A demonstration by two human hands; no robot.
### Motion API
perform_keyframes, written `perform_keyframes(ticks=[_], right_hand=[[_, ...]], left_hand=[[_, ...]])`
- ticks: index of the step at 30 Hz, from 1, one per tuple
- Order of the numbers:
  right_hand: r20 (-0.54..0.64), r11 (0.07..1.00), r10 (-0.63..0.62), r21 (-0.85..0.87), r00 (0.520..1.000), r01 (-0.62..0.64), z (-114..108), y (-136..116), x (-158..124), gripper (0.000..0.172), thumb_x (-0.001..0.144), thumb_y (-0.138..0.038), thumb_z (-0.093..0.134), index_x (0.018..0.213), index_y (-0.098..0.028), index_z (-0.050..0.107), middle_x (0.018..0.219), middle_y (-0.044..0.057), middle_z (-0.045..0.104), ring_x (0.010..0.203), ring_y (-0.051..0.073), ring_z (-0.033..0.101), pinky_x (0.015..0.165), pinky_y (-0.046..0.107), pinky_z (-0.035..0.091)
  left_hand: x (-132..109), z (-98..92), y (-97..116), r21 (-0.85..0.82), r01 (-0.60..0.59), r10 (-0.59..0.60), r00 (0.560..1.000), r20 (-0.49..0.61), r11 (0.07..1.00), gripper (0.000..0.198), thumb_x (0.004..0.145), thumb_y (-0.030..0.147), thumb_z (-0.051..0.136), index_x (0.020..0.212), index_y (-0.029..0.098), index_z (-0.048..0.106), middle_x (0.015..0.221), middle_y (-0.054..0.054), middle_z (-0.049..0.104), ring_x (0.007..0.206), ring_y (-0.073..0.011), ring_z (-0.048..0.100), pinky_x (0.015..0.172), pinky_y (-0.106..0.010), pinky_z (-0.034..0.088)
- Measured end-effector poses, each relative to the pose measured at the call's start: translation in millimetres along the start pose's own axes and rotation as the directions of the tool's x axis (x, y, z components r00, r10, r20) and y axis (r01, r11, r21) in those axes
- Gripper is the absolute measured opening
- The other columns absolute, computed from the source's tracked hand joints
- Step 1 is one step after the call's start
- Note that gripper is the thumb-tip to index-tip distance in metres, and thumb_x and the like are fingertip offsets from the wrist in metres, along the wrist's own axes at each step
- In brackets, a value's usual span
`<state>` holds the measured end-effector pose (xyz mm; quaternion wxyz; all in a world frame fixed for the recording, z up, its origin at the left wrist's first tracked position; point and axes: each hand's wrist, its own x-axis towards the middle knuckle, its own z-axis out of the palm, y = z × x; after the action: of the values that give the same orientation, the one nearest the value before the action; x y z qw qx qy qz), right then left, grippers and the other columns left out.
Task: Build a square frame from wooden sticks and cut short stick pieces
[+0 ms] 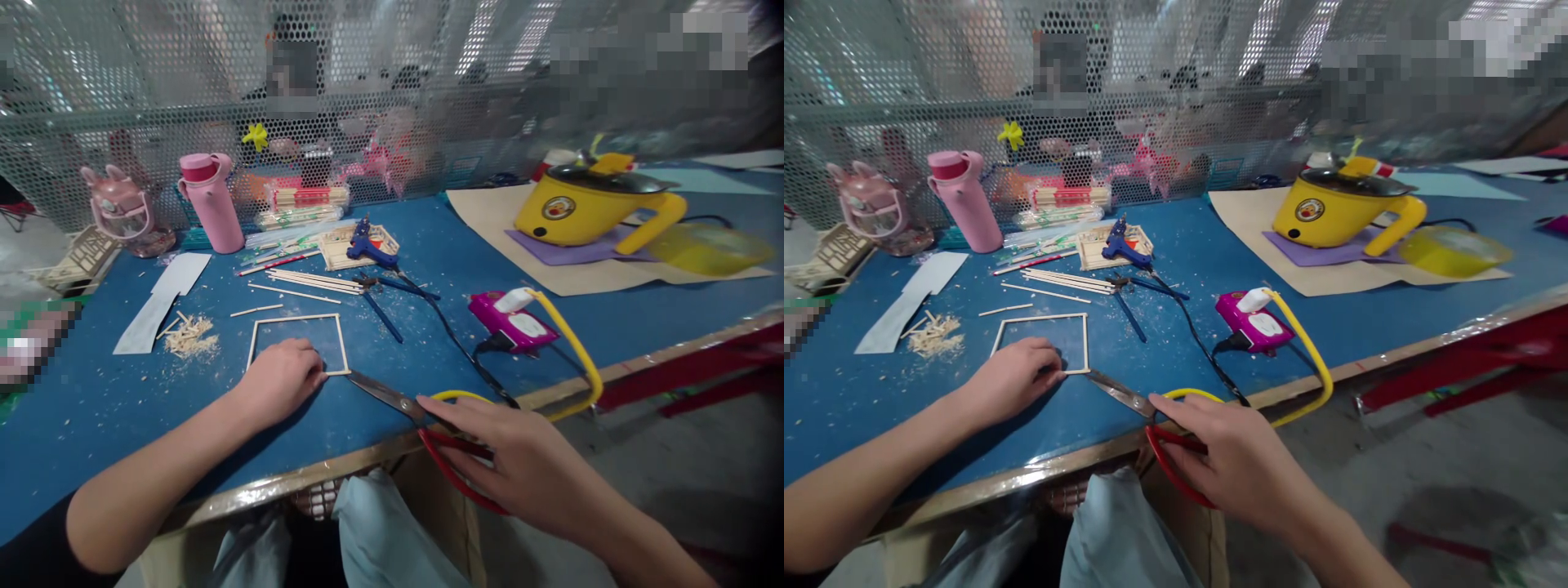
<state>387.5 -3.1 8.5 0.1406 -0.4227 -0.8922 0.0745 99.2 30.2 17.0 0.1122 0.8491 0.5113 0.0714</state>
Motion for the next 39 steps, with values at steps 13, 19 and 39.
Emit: perform_keyframes(ticks=[13,19,39], right_hand=[[0.076,0.996,-0.034,-0.078,0.997,0.040,-5,-9,1,0.037,0.082,-0.018,0.044,0.117,-0.021,0.058,0.099,0.005,0.070,0.080,0.017,0.068,0.064,0.026,0.056],[0.036,0.997,0.026,-0.069,0.999,-0.023,-17,2,-16,0.038,0.081,-0.021,0.044,0.114,-0.026,0.060,0.105,0.002,0.069,0.086,0.021,0.068,0.067,0.032,0.058],[0.166,0.880,0.229,-0.457,0.959,-0.131,-12,-5,84,0.035,0.084,-0.032,0.044,0.113,-0.021,0.061,0.098,0.009,0.066,0.079,0.021,0.066,0.055,0.026,0.048]], left_hand=[[-1,2.0,2,0.022,0.011,-0.010,1.000,-0.020,1.000,0.026,0.087,0.029,0.044,0.081,0.016,0.066,0.081,-0.007,0.063,0.081,-0.0191,0.058,0.071,-0.030,0.047],[-3,4.4,4,0.081,0.063,-0.057,0.995,-0.081,0.995,0.029,0.088,0.030,0.042,0.079,0.016,0.066,0.082,-0.008,0.063,0.080,-0.0193,0.058,0.073,-0.031,0.047],[-26,-27.2,-70,0.047,0.451,-0.424,0.867,-0.262,0.891,0.030,0.088,0.027,0.041,0.098,0.019,0.068,0.091,-0.007,0.067,0.082,-0.0219,0.061,0.071,-0.030,0.046]])
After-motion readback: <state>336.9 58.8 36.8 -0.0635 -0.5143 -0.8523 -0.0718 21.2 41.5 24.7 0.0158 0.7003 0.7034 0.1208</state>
